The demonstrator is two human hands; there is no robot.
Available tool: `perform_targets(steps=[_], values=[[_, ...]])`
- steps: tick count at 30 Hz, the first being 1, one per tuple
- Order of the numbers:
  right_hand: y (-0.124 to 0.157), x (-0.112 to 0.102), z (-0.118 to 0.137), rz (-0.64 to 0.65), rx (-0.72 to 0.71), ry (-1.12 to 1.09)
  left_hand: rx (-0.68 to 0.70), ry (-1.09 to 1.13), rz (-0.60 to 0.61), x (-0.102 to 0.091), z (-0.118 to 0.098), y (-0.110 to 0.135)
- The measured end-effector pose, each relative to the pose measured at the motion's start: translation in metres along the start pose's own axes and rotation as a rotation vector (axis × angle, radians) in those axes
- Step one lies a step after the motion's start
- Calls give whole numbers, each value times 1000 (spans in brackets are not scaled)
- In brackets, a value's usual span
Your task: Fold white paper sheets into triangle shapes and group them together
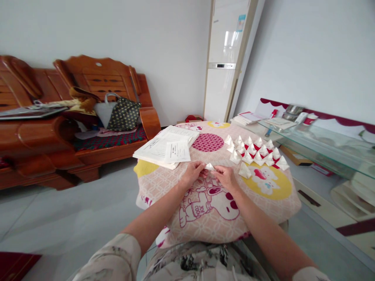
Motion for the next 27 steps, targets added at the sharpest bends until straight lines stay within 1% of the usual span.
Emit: perform_targets(steps=[6, 14, 22, 24, 27], values=[[1, 1, 3, -14, 15, -66, -15, -1, -16, 0, 3, -1], [2, 1, 1, -47, 9, -125, 26, -14, -37, 1, 1, -1], [-1, 3, -4, -63, 65, -167, 81, -23, 3, 2, 0, 0], [-1, 2, -6, -54, 73, -156, 84, -73, -5, 0, 1, 0], [-2, -1, -8, -52, 45, -74, 83, -246, -32, -3, 0, 2]])
Point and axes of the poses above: each hand's wrist, its own y-axis away from the middle knuckle, its own x-axis out of the palm, z = x × y, the point moved 2 cm from there along -y, towards the middle knuckle, and after that the axes turned 7 degrees about -x, right-handed, at the moved point
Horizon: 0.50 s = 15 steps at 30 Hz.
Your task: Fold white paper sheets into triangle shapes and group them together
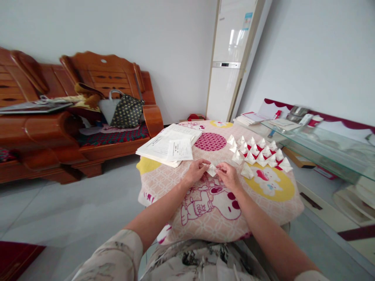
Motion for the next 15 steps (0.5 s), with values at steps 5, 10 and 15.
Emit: perform_targets(steps=[5, 10, 15], values=[[0, -2, 5, 21, -40, 421, 154, -353, -191, -6, -8, 4], [1, 1, 9, 55, -8, 636, 300, -493, -215, -5, -13, 6], [2, 1, 9, 86, -41, 649, 320, -552, -62, 2, -8, 5]])
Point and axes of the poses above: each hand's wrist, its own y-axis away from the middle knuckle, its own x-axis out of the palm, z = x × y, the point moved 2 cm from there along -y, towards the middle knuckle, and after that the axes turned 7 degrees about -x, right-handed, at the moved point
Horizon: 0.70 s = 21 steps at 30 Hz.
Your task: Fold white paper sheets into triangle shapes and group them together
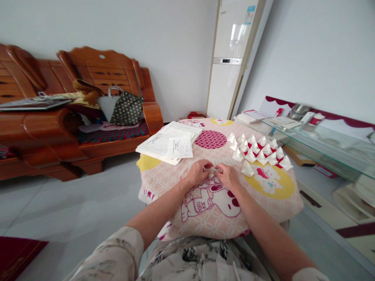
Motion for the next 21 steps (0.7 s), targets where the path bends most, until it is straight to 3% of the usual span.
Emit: perform_targets(steps=[6, 15, 21], values=[[0, 0, 2, 51, -65, 11, 70, -129, 82, 6, 2, -2], [-4, 0, 11, -110, -115, -143, -26, -258, 26, 8, 0, -3], [-7, 3, 13, -135, -141, -125, -54, -351, 23, 7, -9, -2]])
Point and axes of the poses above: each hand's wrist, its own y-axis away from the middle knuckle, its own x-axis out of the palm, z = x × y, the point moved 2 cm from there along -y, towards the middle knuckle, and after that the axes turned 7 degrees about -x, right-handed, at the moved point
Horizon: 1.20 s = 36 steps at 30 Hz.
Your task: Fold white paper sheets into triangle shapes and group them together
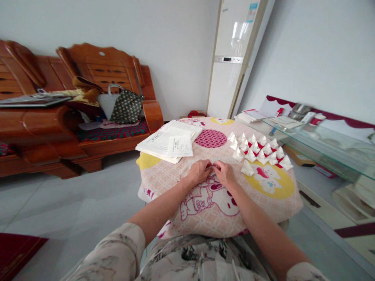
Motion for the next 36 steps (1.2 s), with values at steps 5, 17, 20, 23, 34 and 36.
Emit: perform_targets(steps=[5, 17, 20, 23, 34, 36], values=[[3, -5, -4, -58, -26, -7, -28, -30, -8, -5, -3, 2], [0, 3, -4, -80, -187, 19, -42, 193, -52, -11, 10, -1], [-1, 8, -3, -49, -157, 45, -36, 217, -56, -11, 10, -1], [-3, 9, -4, -44, -135, 37, -32, 282, -68, -11, 10, -1], [-2, 3, 0, -266, -202, -115, -76, 662, -44, -9, 13, -3], [-1, 3, 2, -280, -217, -98, -78, 689, -20, -9, 14, -3]])
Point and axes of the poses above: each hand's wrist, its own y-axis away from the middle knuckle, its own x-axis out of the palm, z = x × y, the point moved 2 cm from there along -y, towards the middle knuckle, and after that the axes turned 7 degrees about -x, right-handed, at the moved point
